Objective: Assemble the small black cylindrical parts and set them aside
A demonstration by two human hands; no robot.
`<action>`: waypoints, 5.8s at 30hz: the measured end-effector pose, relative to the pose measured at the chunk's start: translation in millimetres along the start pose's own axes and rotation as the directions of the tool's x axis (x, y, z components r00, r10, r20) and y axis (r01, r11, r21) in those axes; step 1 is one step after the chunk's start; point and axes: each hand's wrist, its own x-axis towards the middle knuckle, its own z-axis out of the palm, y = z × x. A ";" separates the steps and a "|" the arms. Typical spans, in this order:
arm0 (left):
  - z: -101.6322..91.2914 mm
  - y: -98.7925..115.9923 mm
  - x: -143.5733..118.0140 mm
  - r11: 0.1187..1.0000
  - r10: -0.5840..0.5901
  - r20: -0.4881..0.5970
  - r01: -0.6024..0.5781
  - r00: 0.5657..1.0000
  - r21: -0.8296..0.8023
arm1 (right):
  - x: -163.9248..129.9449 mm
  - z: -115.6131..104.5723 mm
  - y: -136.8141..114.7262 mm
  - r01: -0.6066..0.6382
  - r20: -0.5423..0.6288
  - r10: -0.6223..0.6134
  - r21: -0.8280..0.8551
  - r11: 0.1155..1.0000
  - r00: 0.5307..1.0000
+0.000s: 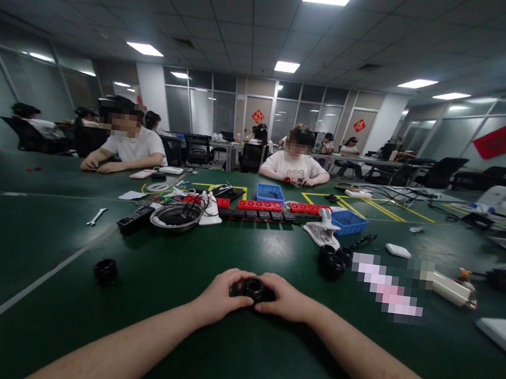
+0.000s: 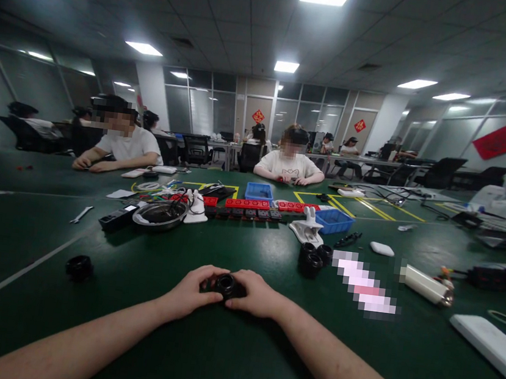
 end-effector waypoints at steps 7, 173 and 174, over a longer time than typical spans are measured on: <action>0.7 1.3 0.2 1.000 -0.018 0.002 0.018 1.000 0.020 | 1.7 4.9 5.7 -0.104 -0.032 0.106 0.051 0.993 0.994; -6.4 11.4 -6.3 0.903 -0.123 0.252 0.003 0.960 0.429 | -121.3 -102.3 112.3 -0.624 -0.637 0.470 -0.022 0.781 0.611; -6.2 11.2 -6.2 0.903 -0.120 0.253 -0.001 0.960 0.431 | -120.7 -101.5 112.3 -0.637 -0.609 0.492 -0.027 0.771 0.622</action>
